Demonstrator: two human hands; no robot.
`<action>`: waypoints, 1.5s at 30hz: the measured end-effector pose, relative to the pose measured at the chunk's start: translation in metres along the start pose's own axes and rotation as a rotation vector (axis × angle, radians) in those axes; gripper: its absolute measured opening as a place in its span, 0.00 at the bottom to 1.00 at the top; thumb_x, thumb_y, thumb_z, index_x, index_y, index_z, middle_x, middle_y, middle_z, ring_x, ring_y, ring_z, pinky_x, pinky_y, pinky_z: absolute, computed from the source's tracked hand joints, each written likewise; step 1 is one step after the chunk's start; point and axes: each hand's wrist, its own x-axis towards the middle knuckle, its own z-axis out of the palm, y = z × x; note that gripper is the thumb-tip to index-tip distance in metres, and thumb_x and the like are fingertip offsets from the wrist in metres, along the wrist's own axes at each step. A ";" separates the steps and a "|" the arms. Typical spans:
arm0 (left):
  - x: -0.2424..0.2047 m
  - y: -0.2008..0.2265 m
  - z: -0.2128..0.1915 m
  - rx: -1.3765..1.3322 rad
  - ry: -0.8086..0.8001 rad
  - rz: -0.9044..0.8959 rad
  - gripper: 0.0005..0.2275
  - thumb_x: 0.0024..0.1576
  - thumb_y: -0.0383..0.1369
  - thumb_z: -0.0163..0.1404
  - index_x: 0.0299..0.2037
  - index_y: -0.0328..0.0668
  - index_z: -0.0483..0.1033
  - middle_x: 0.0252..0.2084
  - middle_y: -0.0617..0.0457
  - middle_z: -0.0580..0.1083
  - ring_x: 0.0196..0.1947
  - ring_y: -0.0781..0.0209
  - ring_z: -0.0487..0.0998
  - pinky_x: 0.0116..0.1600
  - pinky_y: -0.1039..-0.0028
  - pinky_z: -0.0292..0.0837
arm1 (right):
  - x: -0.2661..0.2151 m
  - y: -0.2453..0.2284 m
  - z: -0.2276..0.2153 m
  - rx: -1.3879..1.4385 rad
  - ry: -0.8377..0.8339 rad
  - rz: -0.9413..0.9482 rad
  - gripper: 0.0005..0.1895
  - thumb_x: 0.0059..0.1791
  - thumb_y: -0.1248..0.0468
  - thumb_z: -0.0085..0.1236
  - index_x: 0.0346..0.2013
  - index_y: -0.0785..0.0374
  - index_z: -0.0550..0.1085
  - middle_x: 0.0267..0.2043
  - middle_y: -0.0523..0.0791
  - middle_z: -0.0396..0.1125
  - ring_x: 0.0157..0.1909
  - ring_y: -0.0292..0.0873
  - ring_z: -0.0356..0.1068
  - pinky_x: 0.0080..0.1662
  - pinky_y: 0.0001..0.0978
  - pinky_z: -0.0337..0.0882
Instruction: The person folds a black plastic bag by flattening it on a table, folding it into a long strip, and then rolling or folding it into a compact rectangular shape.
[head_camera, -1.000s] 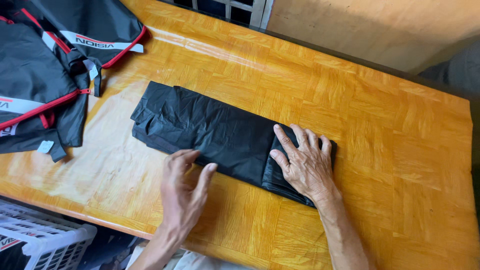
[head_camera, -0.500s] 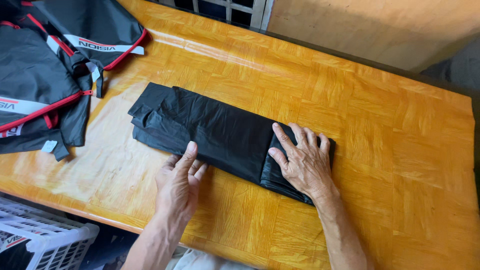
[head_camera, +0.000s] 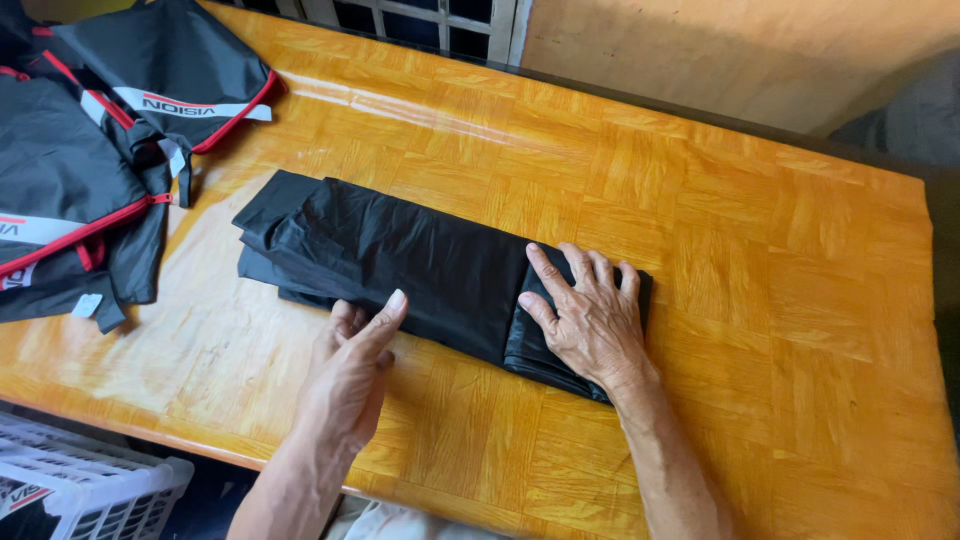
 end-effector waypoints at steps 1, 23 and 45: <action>-0.011 0.005 0.005 0.048 -0.017 0.018 0.16 0.52 0.33 0.57 0.51 0.52 0.74 0.50 0.64 0.75 0.35 0.79 0.60 0.32 0.79 0.46 | 0.000 0.000 -0.001 0.004 0.000 -0.003 0.30 0.51 0.38 0.46 0.67 0.39 0.67 0.63 0.44 0.64 0.59 0.51 0.64 0.53 0.56 0.60; 0.011 -0.013 0.027 -0.503 0.144 0.126 0.51 0.47 0.37 0.66 0.73 0.26 0.40 0.65 0.30 0.60 0.70 0.37 0.65 0.71 0.50 0.55 | 0.002 -0.001 -0.009 0.203 -0.222 0.097 0.31 0.55 0.41 0.39 0.73 0.39 0.60 0.66 0.49 0.58 0.69 0.55 0.56 0.65 0.68 0.48; 0.129 -0.057 -0.003 -0.034 0.309 0.459 0.11 0.44 0.21 0.66 0.35 0.45 0.82 0.29 0.54 0.79 0.30 0.66 0.80 0.35 0.74 0.76 | 0.002 -0.001 -0.001 0.148 -0.190 0.122 0.31 0.56 0.38 0.37 0.73 0.38 0.60 0.66 0.48 0.58 0.68 0.54 0.57 0.65 0.67 0.49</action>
